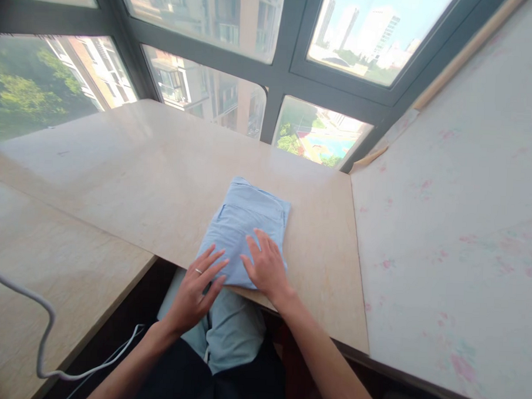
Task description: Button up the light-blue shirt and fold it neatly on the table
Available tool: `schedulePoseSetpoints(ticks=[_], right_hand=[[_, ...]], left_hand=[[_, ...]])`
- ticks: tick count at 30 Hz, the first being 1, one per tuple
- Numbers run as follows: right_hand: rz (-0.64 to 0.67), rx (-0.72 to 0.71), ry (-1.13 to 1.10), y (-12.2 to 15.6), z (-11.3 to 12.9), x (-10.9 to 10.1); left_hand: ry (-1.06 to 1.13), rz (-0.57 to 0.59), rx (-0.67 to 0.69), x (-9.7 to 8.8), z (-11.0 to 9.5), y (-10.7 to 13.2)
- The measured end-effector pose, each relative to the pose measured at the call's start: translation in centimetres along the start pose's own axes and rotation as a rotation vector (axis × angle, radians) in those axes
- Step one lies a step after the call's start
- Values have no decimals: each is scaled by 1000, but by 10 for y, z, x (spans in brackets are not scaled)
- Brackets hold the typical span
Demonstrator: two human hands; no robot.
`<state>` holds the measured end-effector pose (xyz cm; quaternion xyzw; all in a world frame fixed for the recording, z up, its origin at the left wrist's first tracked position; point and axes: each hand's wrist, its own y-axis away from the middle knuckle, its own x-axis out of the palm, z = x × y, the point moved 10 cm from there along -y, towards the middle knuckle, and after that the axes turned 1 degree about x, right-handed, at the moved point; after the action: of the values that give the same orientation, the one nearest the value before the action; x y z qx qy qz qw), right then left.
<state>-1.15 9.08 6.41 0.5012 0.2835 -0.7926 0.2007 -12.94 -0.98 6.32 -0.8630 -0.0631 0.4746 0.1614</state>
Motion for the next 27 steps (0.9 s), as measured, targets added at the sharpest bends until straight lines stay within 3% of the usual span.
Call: schedulePoseSetpoints(ticks=[2,4,7,10,15,19,23,27], right_hand=[[46,32,49,15,-2,18],[71,73,88,26,-15,31],[106,104,120,37,-35,41],[143,128,123,45,-47,43],[178,127,138,45,-47,40],[217,159,166,30,-38,34],[120,158,203,8,-24,26],[58,65,142,0,-16,35]], left_hand=[[-84,37,-92,2,24,2],[-156,132,-102,14,37,8],[-181,208,-74,25,42,15],[-74,220,-105,20,45,12],[267,99,-353,4,80,-11],[454,21,-576,16,112,-25],[408,6,-630,25,116,-38],[296,22,-606,28,112,-55]])
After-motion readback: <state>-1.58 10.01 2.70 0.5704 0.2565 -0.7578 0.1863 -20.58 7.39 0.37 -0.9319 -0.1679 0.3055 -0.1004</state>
